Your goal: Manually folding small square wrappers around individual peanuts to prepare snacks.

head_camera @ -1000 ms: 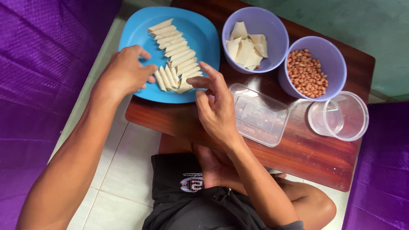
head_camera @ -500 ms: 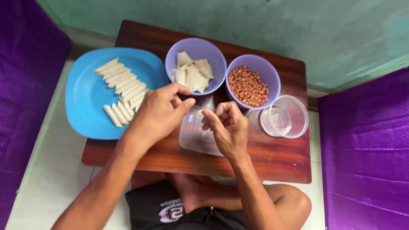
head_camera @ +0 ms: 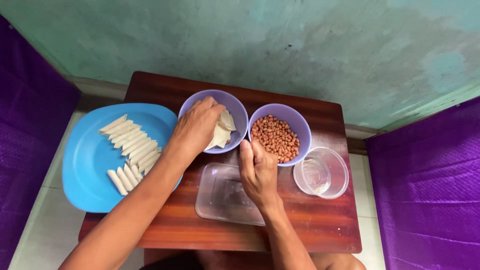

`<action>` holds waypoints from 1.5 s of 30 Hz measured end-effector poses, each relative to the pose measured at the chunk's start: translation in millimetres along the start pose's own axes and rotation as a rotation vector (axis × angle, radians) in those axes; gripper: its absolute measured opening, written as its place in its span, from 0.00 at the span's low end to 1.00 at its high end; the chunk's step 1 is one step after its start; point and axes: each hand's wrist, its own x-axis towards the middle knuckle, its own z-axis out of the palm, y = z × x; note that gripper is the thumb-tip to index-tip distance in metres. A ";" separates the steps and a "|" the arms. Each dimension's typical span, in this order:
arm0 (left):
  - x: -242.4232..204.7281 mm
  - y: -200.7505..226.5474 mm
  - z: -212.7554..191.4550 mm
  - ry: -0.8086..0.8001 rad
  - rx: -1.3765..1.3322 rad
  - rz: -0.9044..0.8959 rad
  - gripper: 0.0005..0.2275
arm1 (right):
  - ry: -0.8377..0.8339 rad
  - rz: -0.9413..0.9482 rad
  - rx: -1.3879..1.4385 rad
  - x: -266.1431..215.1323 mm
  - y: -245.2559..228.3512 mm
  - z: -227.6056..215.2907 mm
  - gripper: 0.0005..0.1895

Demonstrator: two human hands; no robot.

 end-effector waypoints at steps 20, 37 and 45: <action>-76.4 112.3 -92.4 -0.009 -0.526 0.130 0.04 | 0.125 -0.235 0.189 -41.4 -21.0 -37.7 0.31; -130.4 110.2 46.7 -0.016 -1.094 -0.315 0.10 | -0.030 0.218 0.577 -109.7 27.1 -49.0 0.37; -132.4 96.7 72.8 0.085 -1.108 -0.352 0.09 | -0.036 0.379 0.641 -112.9 37.6 -42.1 0.39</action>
